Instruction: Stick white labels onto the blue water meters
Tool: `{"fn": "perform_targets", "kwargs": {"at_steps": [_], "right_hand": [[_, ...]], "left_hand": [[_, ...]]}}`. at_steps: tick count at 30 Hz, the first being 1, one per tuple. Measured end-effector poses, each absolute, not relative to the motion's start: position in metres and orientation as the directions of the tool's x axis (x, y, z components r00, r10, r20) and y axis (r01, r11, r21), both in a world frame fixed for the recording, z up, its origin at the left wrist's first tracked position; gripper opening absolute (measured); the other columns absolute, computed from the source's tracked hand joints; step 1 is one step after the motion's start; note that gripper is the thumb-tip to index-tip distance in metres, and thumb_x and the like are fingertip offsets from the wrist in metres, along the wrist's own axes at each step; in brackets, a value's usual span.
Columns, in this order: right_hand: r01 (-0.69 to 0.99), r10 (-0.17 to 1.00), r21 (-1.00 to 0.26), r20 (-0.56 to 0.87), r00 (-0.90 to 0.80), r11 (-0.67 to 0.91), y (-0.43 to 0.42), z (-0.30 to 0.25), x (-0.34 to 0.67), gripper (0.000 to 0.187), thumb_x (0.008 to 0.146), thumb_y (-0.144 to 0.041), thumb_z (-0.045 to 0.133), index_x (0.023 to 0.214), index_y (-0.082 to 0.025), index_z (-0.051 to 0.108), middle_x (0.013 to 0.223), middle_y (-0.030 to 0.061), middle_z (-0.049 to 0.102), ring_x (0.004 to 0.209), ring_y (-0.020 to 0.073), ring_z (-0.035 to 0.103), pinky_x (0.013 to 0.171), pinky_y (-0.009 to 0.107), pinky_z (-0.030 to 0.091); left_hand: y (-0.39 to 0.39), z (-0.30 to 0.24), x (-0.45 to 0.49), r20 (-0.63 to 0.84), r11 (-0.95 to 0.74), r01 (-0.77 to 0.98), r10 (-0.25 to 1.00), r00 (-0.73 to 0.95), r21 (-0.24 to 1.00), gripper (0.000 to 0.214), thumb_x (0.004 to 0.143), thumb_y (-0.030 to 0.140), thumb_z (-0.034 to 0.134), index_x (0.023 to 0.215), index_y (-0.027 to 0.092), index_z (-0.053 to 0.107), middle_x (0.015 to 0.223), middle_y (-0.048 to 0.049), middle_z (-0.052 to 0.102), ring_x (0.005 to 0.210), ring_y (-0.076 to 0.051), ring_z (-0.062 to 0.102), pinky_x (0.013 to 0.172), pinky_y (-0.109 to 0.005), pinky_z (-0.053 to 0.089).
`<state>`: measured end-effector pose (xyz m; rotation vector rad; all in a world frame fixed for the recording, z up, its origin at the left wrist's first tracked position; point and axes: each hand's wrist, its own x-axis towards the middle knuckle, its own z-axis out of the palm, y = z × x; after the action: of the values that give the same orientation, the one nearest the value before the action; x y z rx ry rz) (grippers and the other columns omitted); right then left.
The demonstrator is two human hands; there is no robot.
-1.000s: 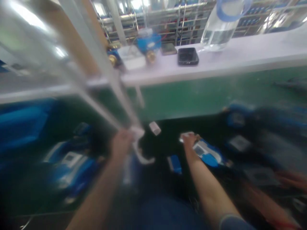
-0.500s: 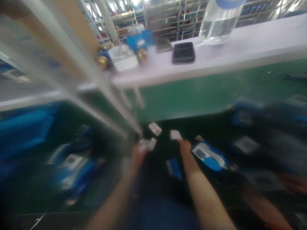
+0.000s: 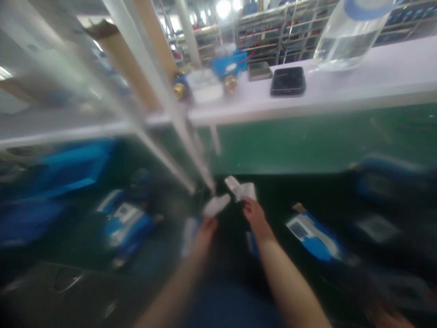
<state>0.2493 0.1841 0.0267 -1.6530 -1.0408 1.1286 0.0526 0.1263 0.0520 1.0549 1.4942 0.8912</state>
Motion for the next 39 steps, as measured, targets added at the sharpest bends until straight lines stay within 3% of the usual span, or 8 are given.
{"fn": "perform_targets", "kwargs": {"at_steps": [4, 8, 12, 15, 19, 27, 35, 39], "right_hand": [[-0.096, 0.897, -0.902, -0.429, 0.102, -0.421, 0.14, 0.053, 0.205, 0.007, 0.061, -0.023, 0.053, 0.066, -0.019, 0.051, 0.056, 0.0, 0.05, 0.047, 0.0104, 0.046, 0.043, 0.023, 0.036], [-0.293, 0.796, -0.759, -0.606, -0.009, -0.581, 0.108, 0.078, 0.188, 0.016, 0.061, -0.028, 0.056, 0.061, -0.018, 0.043, 0.047, -0.0064, 0.035, 0.039, 0.0057, 0.031, 0.039, 0.02, 0.024], [0.285, 0.945, -0.913, -0.23, 0.231, -0.291, 0.093, 0.1, 0.192, 0.021, 0.064, -0.032, 0.058, 0.059, -0.017, 0.045, 0.052, -0.0046, 0.04, 0.047, 0.0068, 0.034, 0.045, 0.021, 0.027], [0.532, 0.995, -0.846, 0.072, 0.063, 0.028, 0.088, 0.113, 0.19, 0.015, 0.07, -0.029, 0.057, 0.079, -0.017, 0.056, 0.072, 0.0001, 0.053, 0.062, 0.0108, 0.046, 0.057, 0.023, 0.036], [0.609, 0.971, -0.756, 0.202, -0.13, 0.238, 0.089, 0.118, 0.179, 0.018, 0.075, -0.024, 0.054, 0.09, -0.018, 0.061, 0.093, 0.0063, 0.057, 0.085, 0.0171, 0.05, 0.075, 0.03, 0.039], [0.688, 0.924, -0.624, 0.325, -0.204, 0.371, 0.086, 0.112, 0.174, 0.016, 0.08, -0.025, 0.048, 0.076, -0.016, 0.061, 0.077, 0.005, 0.062, 0.073, 0.0155, 0.053, 0.071, 0.03, 0.037], [0.69, 0.754, -0.416, 0.589, -0.292, 0.592, 0.08, 0.113, 0.173, 0.018, 0.082, -0.018, 0.045, 0.077, -0.018, 0.062, 0.074, 0.0021, 0.062, 0.071, 0.0125, 0.054, 0.082, 0.033, 0.034], [0.617, 0.744, -0.478, 0.606, -0.283, 0.624, 0.076, 0.113, 0.174, 0.017, 0.08, -0.021, 0.047, 0.075, -0.02, 0.063, 0.078, 0.0027, 0.062, 0.076, 0.0136, 0.054, 0.084, 0.034, 0.037]], "left_hand": [[0.129, 0.072, 0.065, -0.315, 0.313, -0.042, 0.947, -0.057, 0.949, 0.018, 0.071, 0.023, 0.055, 0.086, 0.017, 0.062, 0.102, -0.0083, 0.061, 0.108, -0.023, 0.048, 0.094, -0.036, 0.037], [0.122, 0.098, 0.067, -0.334, 0.322, -0.116, 0.938, -0.096, 0.94, 0.017, 0.068, 0.02, 0.058, 0.083, 0.016, 0.062, 0.093, -0.0094, 0.063, 0.098, -0.023, 0.054, 0.085, -0.033, 0.043], [0.11, 0.126, 0.063, -0.358, 0.324, -0.249, 0.928, -0.104, 0.913, 0.019, 0.068, 0.015, 0.056, 0.086, 0.014, 0.061, 0.086, -0.0087, 0.064, 0.082, -0.019, 0.058, 0.076, -0.029, 0.046], [0.101, 0.139, 0.062, -0.389, 0.339, -0.356, 0.918, -0.076, 0.871, 0.021, 0.069, 0.017, 0.054, 0.089, 0.013, 0.059, 0.08, -0.0075, 0.064, 0.072, -0.017, 0.059, 0.068, -0.027, 0.047], [0.09, 0.146, 0.06, -0.386, 0.339, -0.382, 0.921, -0.052, 0.86, 0.015, 0.068, 0.012, 0.054, 0.081, 0.014, 0.061, 0.079, -0.0064, 0.063, 0.072, -0.014, 0.058, 0.067, -0.025, 0.046], [0.075, 0.133, 0.054, -0.382, 0.329, -0.28, 0.91, -0.163, 0.902, 0.017, 0.066, 0.024, 0.06, 0.078, 0.013, 0.06, 0.07, -0.0037, 0.061, 0.064, -0.013, 0.056, 0.062, -0.024, 0.044], [0.073, 0.119, 0.059, -0.382, 0.276, -0.447, 0.909, -0.167, 0.851, 0.029, 0.06, 0.024, 0.065, 0.085, 0.011, 0.06, 0.078, -0.0064, 0.063, 0.07, -0.015, 0.058, 0.068, -0.027, 0.045], [0.074, 0.104, 0.056, -0.379, 0.273, -0.482, 0.915, -0.136, 0.832, 0.029, 0.063, 0.025, 0.062, 0.088, 0.011, 0.059, 0.08, -0.0078, 0.063, 0.071, -0.016, 0.058, 0.067, -0.028, 0.046]]}}
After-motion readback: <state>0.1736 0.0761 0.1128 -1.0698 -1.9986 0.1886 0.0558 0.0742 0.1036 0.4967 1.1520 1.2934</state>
